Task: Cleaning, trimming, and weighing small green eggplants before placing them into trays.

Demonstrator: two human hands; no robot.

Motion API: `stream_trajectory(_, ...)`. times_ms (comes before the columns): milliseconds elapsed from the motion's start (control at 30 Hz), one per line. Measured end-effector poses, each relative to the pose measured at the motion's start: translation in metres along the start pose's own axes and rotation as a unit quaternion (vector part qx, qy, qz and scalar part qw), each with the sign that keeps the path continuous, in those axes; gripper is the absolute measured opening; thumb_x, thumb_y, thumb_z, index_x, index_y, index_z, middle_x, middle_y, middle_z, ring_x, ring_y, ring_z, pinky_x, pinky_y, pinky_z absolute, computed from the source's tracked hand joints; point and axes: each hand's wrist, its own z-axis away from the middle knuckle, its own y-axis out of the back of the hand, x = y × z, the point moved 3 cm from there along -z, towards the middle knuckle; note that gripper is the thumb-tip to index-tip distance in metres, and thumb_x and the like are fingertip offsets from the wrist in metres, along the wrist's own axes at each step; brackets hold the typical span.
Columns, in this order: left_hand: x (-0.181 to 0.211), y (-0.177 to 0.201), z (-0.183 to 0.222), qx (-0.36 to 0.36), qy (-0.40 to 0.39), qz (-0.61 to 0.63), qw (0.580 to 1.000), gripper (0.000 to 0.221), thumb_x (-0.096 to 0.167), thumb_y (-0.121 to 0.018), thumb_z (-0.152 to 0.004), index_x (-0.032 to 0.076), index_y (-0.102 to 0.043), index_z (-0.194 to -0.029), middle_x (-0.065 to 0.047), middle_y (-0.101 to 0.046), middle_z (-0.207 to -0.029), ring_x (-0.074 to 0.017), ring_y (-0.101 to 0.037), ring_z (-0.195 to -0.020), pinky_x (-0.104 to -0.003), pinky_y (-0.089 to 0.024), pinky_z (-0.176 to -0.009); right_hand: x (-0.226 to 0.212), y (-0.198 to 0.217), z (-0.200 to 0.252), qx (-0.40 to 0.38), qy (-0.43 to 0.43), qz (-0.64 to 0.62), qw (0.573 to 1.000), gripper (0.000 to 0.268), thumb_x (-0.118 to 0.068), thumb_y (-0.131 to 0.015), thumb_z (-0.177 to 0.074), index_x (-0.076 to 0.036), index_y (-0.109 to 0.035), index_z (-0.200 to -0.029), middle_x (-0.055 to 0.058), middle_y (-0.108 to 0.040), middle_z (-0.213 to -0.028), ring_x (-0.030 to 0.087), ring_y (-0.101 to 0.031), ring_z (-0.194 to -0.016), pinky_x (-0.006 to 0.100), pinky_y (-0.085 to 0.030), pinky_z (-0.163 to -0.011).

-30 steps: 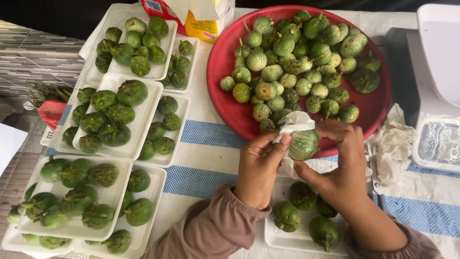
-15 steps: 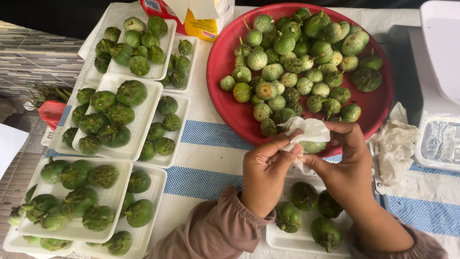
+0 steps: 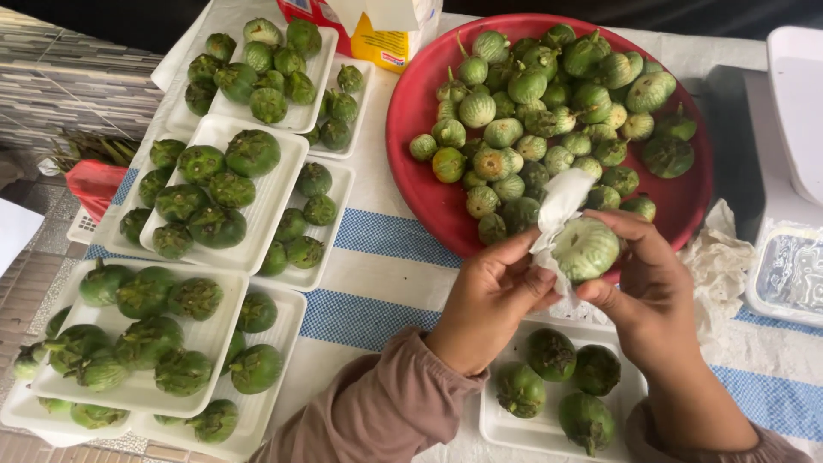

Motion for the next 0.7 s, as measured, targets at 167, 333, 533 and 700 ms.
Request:
stream_trajectory(167,-0.002,0.008,-0.002,0.049,-0.071,-0.105,0.991,0.041,0.010,-0.069,-0.094,-0.002,-0.065,-0.133,-0.014,-0.073,-0.115,-0.0194,-0.070,-0.098,-0.032,-0.067,-0.082,0.006,-0.004,0.005,0.005,0.081,0.034,0.996,0.071,-0.022,-0.080,-0.073,-0.003,-0.051,-0.135,0.013,-0.056,-0.135,0.021,-0.055,-0.127,0.032,-0.044,-0.113)
stream_trajectory(333,-0.005,0.007,0.000,0.078,-0.069,-0.119,0.987,0.039,0.015,-0.066,-0.095,-0.005,-0.066,-0.128,-0.017,-0.074,-0.112,-0.0249,-0.073,-0.102,-0.036,-0.068,-0.083,-0.016,-0.019,0.007,0.049,0.162,0.107,0.980,0.069,-0.014,-0.082,-0.073,0.001,-0.044,-0.129,0.025,-0.057,-0.134,0.034,-0.062,-0.132,0.043,-0.050,-0.117)
stream_trajectory(533,-0.010,0.004,0.001,0.062,-0.091,-0.143,0.984,0.040,0.017,-0.067,-0.097,0.000,-0.067,-0.134,-0.007,-0.072,-0.106,-0.0121,-0.068,-0.090,-0.028,-0.066,-0.079,-0.019,-0.020,0.012,0.079,0.243,0.226,0.940,0.057,-0.008,-0.083,-0.087,-0.005,-0.038,-0.123,0.026,-0.061,-0.130,0.037,-0.061,-0.128,0.043,-0.046,-0.111)
stream_trajectory(700,0.000,0.010,-0.002,0.076,-0.098,-0.108,0.986,0.042,0.012,-0.067,-0.095,-0.003,-0.064,-0.134,-0.015,-0.074,-0.112,-0.0179,-0.071,-0.093,-0.032,-0.065,-0.086,-0.028,-0.018,0.011,0.029,0.267,0.240,0.933,0.054,-0.014,-0.079,-0.088,-0.006,-0.040,-0.125,0.030,-0.061,-0.137,0.037,-0.056,-0.129,0.048,-0.040,-0.115)
